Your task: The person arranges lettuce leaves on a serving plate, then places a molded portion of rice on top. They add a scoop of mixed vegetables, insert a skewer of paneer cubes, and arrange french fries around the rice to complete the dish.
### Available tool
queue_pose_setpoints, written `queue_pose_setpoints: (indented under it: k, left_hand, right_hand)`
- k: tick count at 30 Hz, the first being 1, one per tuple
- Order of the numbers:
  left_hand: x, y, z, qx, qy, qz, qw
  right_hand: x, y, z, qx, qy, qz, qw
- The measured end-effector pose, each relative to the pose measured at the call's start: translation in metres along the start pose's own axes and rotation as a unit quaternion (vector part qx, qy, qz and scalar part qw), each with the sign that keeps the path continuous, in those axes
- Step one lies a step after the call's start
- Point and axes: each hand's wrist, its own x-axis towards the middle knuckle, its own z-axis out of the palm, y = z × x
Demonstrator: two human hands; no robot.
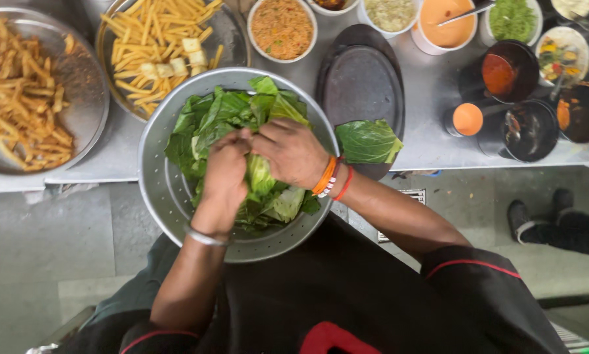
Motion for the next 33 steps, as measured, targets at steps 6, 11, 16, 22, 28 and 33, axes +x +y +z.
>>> queue_pose_setpoints:
  k: [6,11,16,22,28,33]
  left_hand:
    - [0.003,-0.004,0.016,-0.049,0.067,-0.126,0.989]
    - [-0.004,0.036,0.018,0.365,0.050,0.197,0.909]
    - [-0.010,0.074,0.026,0.362,-0.125,0.212,0.899]
    - [-0.009,0.060,0.035,0.287,-0.115,0.192,0.932]
    - [0.002,0.023,0.028,0.019,-0.030,0.061,0.998]
    - [0.007,0.035,0.020,0.072,-0.025,0.106,0.991]
  right_hand:
    - [-0.002,0.003,0.000,0.016,0.001,0.005,1.000]
    - [0.010,0.030,-0.011,0.333,-0.103,0.216,0.912]
    - [0.017,0.041,-0.021,0.266,-0.197,0.229,0.915]
    - [0.010,0.021,-0.015,0.109,-0.063,0.159,0.979]
    - [0.000,0.004,-0.007,0.019,0.030,0.070,0.997]
    - [-0.003,-0.004,-0.009,-0.007,0.037,0.115,0.993]
